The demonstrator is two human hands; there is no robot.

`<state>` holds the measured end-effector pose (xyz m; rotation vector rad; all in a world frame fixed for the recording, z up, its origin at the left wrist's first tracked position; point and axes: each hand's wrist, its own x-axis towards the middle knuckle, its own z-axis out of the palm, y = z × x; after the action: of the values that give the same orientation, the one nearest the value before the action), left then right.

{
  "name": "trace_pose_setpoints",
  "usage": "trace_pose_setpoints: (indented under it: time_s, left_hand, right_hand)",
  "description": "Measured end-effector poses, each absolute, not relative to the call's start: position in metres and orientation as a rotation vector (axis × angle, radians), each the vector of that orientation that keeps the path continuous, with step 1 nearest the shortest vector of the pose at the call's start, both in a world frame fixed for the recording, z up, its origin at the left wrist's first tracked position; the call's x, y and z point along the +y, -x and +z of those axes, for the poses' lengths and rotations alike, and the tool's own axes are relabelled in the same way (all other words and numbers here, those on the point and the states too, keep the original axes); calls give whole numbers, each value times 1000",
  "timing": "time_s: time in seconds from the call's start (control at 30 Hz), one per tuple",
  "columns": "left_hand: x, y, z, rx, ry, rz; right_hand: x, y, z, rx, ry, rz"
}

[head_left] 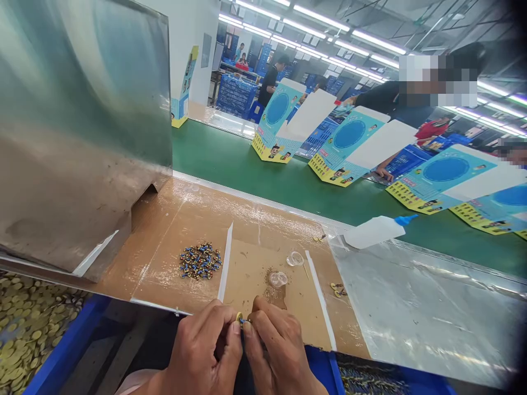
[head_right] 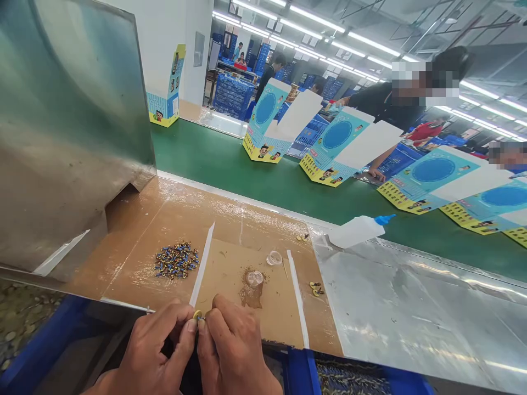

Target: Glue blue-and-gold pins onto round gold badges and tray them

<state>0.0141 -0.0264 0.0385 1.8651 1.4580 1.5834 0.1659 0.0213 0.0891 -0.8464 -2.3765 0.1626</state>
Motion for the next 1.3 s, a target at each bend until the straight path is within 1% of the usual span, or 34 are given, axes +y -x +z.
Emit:
trace_pose_setpoints:
  time_s: [0.17, 0.37, 0.57, 0.97, 1.17, 1.3]
  left_hand:
    - [-28, -14, 36, 1454, -1875, 1539]
    - [-27, -15, 38, 1468, -1859, 1582]
    - [-27, -14, 36, 1446, -1882, 1553]
    - [-26, -16, 40, 1454, -1889, 1660]
    - [-29, -16, 31, 1492, -1876, 1560]
    - [-26, -13, 34, 1482, -1811, 1521]
  right_hand:
    - [21, -168, 84, -2395, 834, 195]
    - [23, -174, 76, -2408, 808, 273]
    - [24, -171, 78, -2380, 821, 285]
    - [14, -175, 84, -2397, 873, 400]
    - [24, -171, 75, -2345, 811, 398]
    - [31, -174, 68, -2288, 827, 557]
